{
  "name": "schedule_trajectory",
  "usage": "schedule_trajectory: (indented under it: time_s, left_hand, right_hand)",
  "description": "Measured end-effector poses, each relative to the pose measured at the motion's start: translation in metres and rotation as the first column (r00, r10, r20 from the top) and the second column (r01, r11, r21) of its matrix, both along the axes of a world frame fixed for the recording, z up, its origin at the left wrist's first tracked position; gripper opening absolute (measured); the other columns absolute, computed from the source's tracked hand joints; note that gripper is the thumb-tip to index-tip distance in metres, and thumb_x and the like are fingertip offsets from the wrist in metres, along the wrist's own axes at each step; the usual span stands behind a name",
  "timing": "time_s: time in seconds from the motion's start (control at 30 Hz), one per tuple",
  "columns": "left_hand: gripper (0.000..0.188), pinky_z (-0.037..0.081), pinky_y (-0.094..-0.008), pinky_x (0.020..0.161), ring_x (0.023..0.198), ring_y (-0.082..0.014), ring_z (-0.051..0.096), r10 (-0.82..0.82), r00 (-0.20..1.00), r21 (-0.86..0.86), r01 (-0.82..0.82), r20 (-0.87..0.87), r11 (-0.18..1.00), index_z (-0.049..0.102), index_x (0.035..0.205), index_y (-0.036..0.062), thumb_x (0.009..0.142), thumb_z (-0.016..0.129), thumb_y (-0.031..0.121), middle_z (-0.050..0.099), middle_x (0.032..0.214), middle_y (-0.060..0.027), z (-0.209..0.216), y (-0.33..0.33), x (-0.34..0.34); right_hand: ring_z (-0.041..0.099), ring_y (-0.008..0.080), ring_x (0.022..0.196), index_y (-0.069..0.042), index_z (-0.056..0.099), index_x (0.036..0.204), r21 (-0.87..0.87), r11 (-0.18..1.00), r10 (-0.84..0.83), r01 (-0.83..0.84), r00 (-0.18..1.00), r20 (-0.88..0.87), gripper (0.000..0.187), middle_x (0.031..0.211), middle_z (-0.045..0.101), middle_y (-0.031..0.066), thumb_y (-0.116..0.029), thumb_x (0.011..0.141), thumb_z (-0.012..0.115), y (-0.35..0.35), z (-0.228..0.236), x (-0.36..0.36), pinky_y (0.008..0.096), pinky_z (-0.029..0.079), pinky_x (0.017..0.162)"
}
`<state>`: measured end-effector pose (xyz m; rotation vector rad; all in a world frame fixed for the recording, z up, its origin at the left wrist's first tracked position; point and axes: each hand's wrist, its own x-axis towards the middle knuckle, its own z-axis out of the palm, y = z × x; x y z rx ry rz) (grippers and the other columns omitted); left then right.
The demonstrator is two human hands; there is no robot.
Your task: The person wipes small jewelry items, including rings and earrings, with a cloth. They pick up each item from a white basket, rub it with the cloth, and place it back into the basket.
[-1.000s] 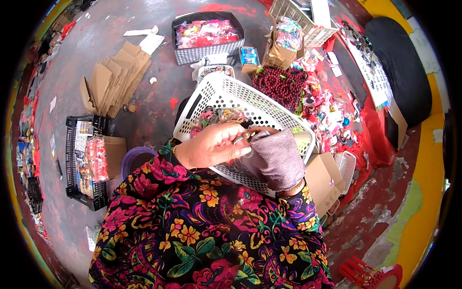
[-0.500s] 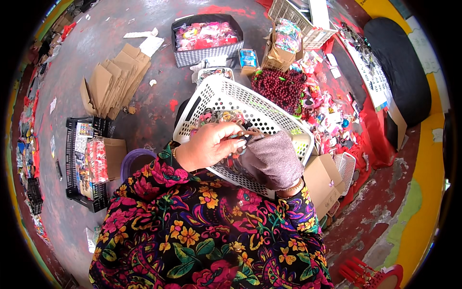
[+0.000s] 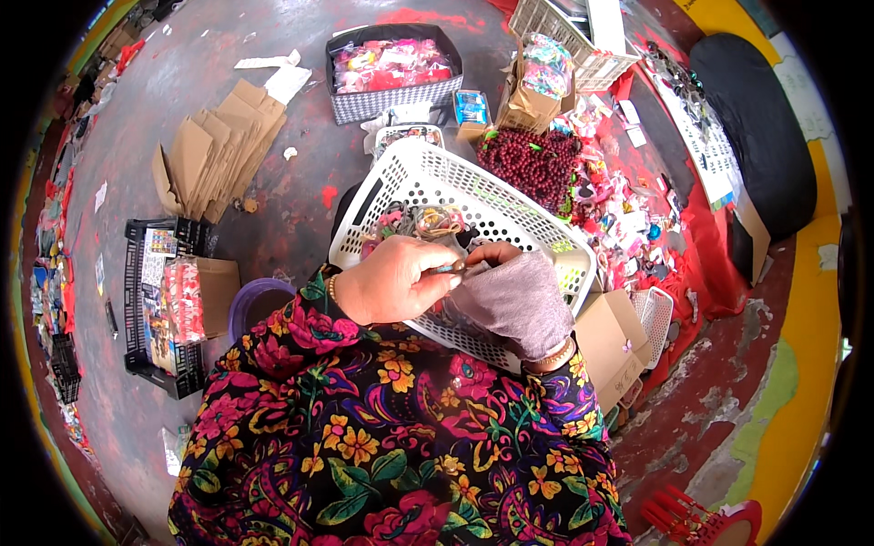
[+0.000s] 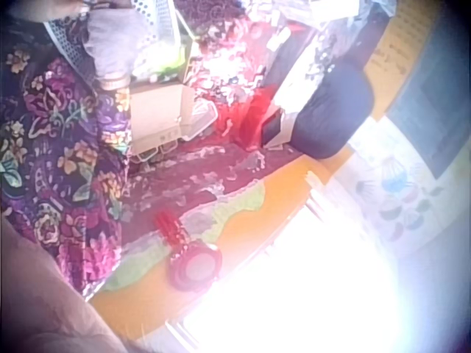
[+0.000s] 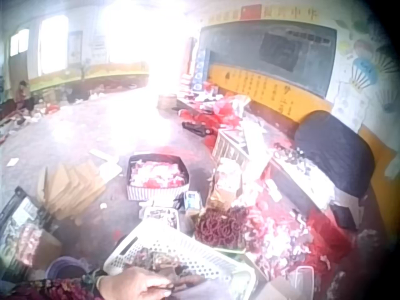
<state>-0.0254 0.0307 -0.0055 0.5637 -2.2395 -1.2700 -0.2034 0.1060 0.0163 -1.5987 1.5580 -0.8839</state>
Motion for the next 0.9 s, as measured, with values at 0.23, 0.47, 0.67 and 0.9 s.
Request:
schedule_trajectory:
  time_s: [0.23, 0.47, 0.67, 0.9]
  left_hand:
    - [0.010, 0.042, -0.0317, 0.050, 0.058, -0.0233, 0.058, -0.023, 0.999, -0.027, 0.022, -0.035, 0.999, 0.058, 0.081, 0.0002, 0.073, 0.062, 0.004, 0.056, 0.066, -0.0112, -0.004, 0.006, -0.001]
    - [0.009, 0.041, -0.0303, 0.048, 0.054, -0.0207, 0.057, -0.084, 0.996, 0.030, 0.083, 0.024, 0.996, 0.058, 0.079, 0.0002, 0.074, 0.062, 0.006, 0.055, 0.064, -0.0110, 0.001, 0.007, -0.002]
    - [0.014, 0.034, -0.0192, 0.044, 0.052, 0.0003, 0.046, -0.039, 0.997, 0.243, 0.055, -0.068, 0.969, 0.062, 0.089, -0.0007, 0.079, 0.065, 0.009, 0.058, 0.066, -0.0001, 0.010, -0.002, 0.007]
    - [0.019, 0.039, -0.0191, 0.056, 0.063, -0.0053, 0.048, 0.218, 0.901, 0.461, -0.022, -0.376, 0.887, 0.059, 0.100, -0.0041, 0.084, 0.056, 0.006, 0.057, 0.096, -0.0045, 0.034, -0.040, 0.052]
  right_hand:
    - [0.057, 0.0126, 0.057, -0.004, 0.061, 0.081, -0.049, 0.993, -0.113, 0.105, 0.964, -0.242, 0.019, 0.065, 0.062, 0.0061, -0.012, 0.065, 0.070, 0.004, 0.002, 0.010, 0.0260, 0.045, 0.052]
    - [0.059, 0.0201, 0.066, -0.007, 0.063, 0.072, -0.040, 0.986, 0.113, -0.162, 0.825, -0.554, 0.012, 0.076, 0.060, 0.0047, -0.016, 0.066, 0.067, 0.008, 0.007, 0.008, 0.0316, 0.044, 0.057]
    - [0.058, 0.0163, 0.065, -0.002, 0.061, 0.080, -0.220, 0.952, 0.106, -0.215, 0.901, -0.421, 0.019, 0.075, 0.059, 0.0058, -0.011, 0.064, 0.069, 0.006, -0.007, -0.016, 0.0267, 0.046, 0.055]
    - [0.060, 0.0148, 0.066, -0.001, 0.060, 0.095, 0.065, 0.997, 0.056, -0.034, 0.924, -0.379, 0.024, 0.074, 0.062, 0.0064, -0.011, 0.074, 0.063, 0.022, -0.021, -0.032, 0.0261, 0.047, 0.059]
